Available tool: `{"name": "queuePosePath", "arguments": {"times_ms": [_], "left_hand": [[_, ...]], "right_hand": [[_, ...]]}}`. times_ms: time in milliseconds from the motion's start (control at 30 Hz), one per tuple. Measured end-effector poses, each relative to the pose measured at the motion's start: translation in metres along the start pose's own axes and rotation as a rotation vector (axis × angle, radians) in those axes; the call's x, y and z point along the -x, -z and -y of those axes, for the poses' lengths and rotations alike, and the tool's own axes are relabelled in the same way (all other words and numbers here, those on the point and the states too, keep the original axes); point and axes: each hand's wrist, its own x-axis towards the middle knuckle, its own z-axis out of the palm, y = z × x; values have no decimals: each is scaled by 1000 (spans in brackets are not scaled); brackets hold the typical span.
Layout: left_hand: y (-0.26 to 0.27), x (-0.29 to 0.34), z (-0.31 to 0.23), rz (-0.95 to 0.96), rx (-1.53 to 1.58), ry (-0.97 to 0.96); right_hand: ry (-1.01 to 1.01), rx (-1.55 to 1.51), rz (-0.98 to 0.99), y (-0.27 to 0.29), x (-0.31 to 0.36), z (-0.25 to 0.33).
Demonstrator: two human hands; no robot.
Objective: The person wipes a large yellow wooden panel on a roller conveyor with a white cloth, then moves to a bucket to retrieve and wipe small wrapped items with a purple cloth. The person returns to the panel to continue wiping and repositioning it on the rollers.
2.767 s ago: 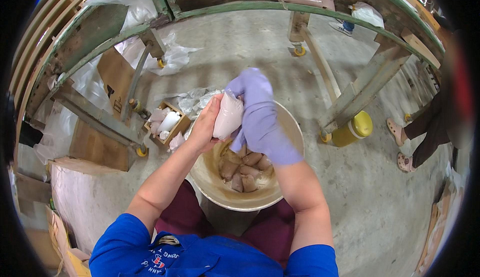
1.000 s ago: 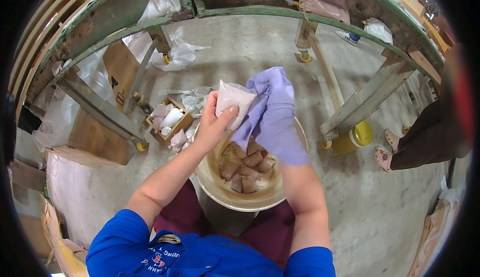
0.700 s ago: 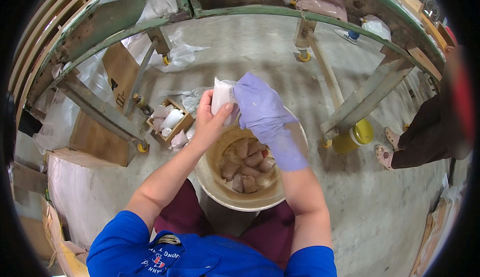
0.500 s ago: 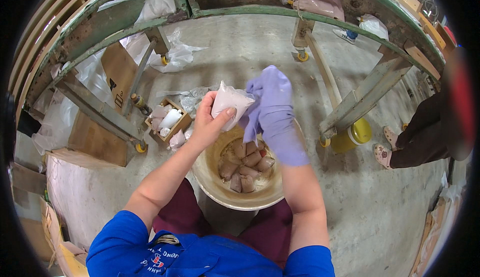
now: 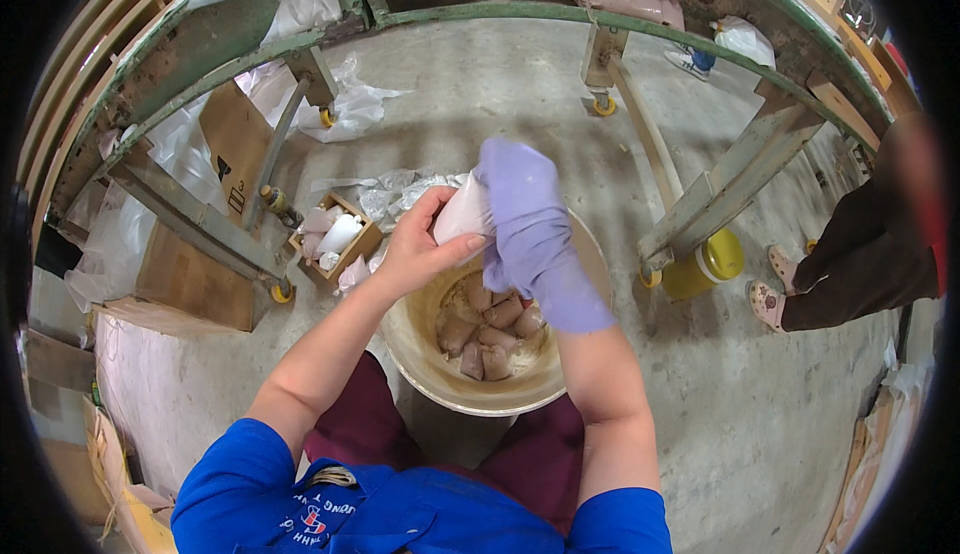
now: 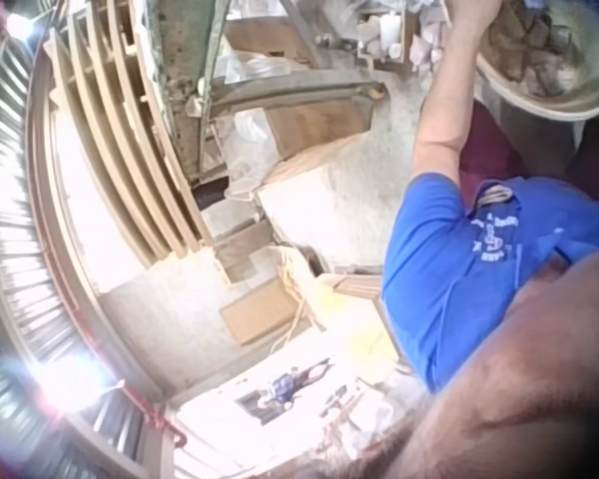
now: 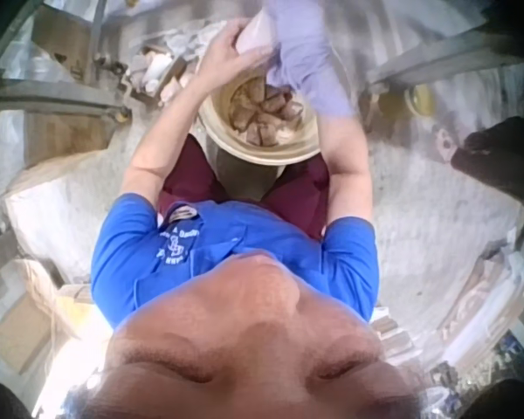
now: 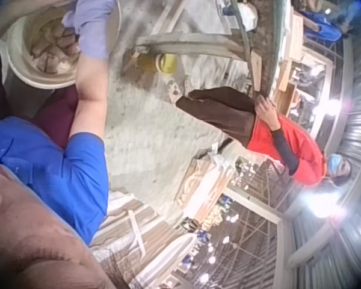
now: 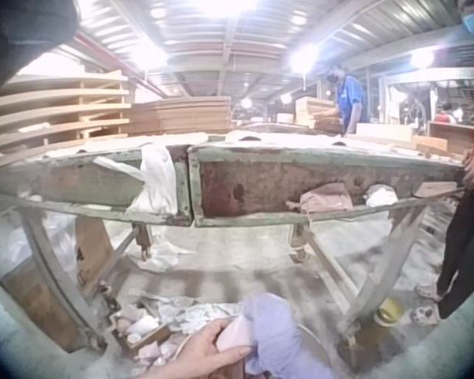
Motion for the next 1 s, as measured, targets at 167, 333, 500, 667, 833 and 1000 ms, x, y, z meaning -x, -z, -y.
{"name": "queuePosePath", "arguments": {"times_ms": [167, 333, 500, 667, 833, 1000], "left_hand": [[1, 0, 9, -36, 27, 23], [7, -2, 11, -67, 33, 26], [-4, -6, 10, -52, 116, 12], [0, 0, 17, -114, 175, 16], [2, -5, 15, -126, 115, -17], [-5, -6, 12, -102, 122, -19]], "right_hand": [[-604, -1030, -169, 10, 6, -2], [-425, -178, 242, 6, -7, 33], [-4, 126, 66, 0, 0, -10], [-426, -844, 111, 7, 7, 8], [6, -251, 211, 7, 2, -4], [-72, 91, 21, -7, 2, -24]]}}
